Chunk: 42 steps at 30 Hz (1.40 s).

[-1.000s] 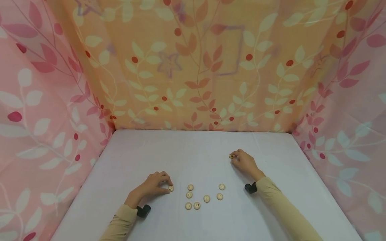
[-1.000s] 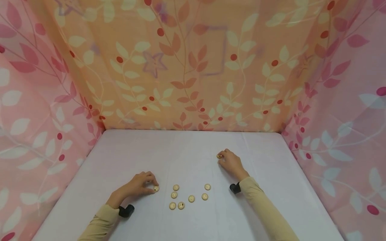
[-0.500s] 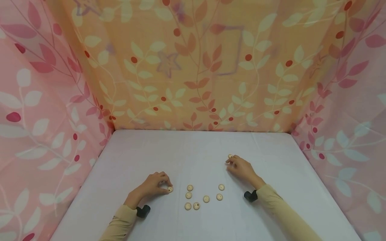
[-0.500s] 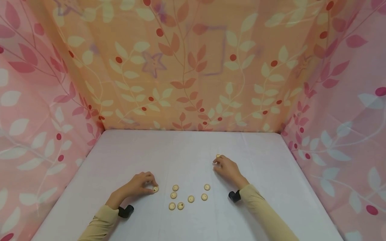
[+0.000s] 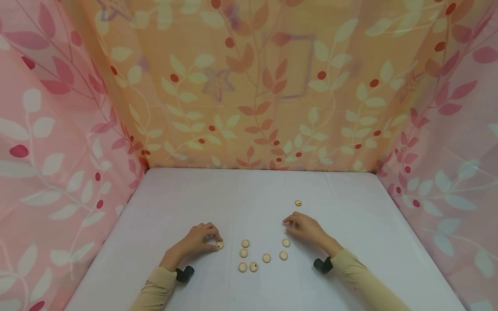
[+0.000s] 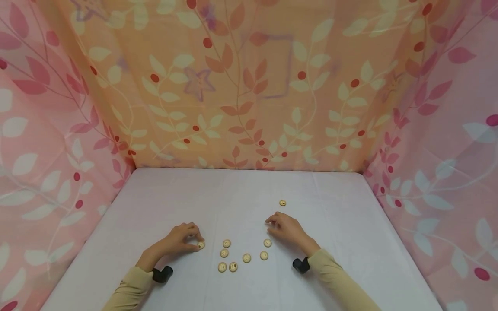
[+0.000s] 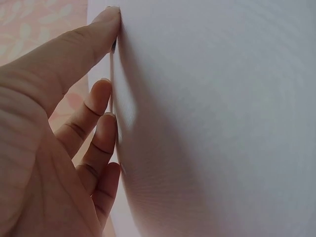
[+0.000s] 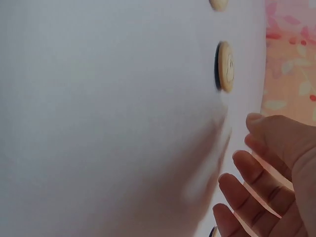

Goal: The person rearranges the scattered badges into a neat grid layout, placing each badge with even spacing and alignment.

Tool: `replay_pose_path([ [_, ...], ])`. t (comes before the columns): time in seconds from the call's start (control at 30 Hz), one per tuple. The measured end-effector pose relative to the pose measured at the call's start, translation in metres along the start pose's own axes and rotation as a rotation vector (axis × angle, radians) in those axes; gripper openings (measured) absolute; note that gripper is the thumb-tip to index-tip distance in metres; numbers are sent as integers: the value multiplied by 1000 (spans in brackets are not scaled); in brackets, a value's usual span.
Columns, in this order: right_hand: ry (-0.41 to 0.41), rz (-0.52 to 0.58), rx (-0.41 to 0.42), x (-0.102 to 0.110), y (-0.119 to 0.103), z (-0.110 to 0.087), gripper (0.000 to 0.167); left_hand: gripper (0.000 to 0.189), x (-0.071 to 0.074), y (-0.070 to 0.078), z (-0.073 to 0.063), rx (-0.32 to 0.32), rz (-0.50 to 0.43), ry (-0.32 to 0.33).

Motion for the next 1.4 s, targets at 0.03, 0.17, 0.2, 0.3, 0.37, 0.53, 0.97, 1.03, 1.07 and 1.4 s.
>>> replay_pose_path([
  [0.03,-8,14,13,-1,-3,-2,22,18,0,0,0,-1,-2,1],
  [0.17,-35,55,68,-4,-15,-8,22,18,1,1,-1,-12,-5,18],
  [0.2,-47,54,78,-5,-17,-10,22,18,2,2,-1,-17,-4,24],
  [0.3,-81,67,97,-7,-23,-14,22,19,3,3,-1,-36,10,41],
  [0.37,-96,75,111,-8,-27,-17,22,19,3,2,-1,-31,11,41],
  [0.53,-101,86,140,-8,-32,-23,21,18,0,-3,0,15,-3,14],
  [0.97,-118,16,152,-12,-35,-29,22,18,-2,-8,0,19,-14,6],
  [1.03,-119,8,149,-13,-34,-29,21,18,-2,-8,-1,19,-18,7],
  [1.07,-117,4,148,-13,-34,-29,21,18,-2,-8,-1,19,-17,7],
  [1.4,-92,-42,171,-11,-36,-29,19,18,-3,-9,0,30,-20,-2],
])
Point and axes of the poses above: each hand's wrist, its own z-axis towards the middle knuckle, its own x-axis out of the back of the hand, y = z × x, the point moved 10 cm from there along z, towards the middle knuckle, and after that the axes turned 11 degrees about -z, right-handed, at the moved point
